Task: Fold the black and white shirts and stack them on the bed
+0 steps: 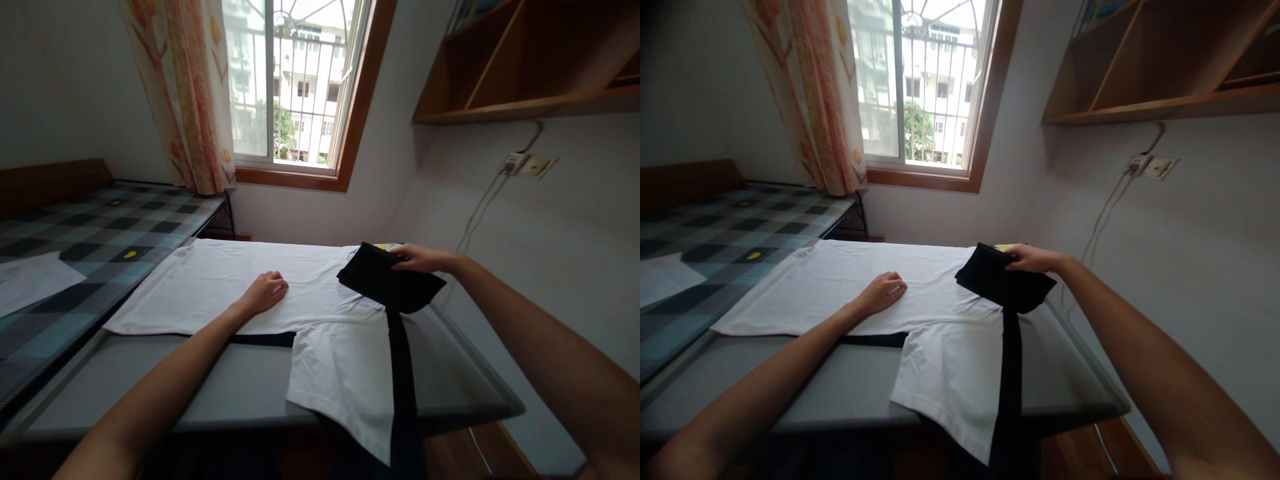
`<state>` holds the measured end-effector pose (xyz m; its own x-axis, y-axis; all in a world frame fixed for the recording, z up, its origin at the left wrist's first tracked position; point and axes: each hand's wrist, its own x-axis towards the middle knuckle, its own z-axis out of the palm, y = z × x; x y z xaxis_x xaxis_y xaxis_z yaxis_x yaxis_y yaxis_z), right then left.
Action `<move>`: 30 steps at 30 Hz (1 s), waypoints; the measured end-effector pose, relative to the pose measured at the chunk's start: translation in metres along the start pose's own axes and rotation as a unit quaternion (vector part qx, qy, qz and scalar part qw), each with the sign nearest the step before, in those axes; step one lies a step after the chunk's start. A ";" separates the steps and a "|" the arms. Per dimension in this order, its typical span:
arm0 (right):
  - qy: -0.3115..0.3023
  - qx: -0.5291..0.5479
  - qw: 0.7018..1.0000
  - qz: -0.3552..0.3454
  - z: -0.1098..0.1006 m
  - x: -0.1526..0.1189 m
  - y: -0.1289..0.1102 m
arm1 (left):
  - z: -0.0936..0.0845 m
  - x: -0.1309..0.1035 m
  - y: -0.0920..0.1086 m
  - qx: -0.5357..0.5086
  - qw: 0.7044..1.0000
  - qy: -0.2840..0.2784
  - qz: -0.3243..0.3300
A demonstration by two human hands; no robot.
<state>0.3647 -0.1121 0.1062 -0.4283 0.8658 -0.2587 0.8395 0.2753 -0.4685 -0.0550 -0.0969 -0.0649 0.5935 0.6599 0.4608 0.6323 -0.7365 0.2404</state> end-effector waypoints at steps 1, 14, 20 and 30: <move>-0.010 0.028 0.999 0.010 -0.011 -0.002 0.003 | 0.000 0.000 0.000 -0.001 1.000 0.001 -0.001; 0.429 -0.222 0.870 0.103 -0.087 0.004 0.045 | 0.003 0.000 -0.001 0.002 1.000 0.004 -0.008; 0.267 -0.333 0.893 0.142 0.024 0.027 0.088 | 0.003 0.000 -0.001 -0.008 1.000 0.008 -0.009; 0.293 -0.397 0.851 0.178 0.047 0.026 0.109 | 0.001 0.001 0.002 -0.016 1.000 0.012 -0.015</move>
<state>0.4298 -0.0796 0.0087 -0.0548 0.9490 0.3106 0.9422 -0.0539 0.3307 -0.0531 -0.0974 -0.0652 0.5622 0.6783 0.4731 0.6328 -0.7211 0.2820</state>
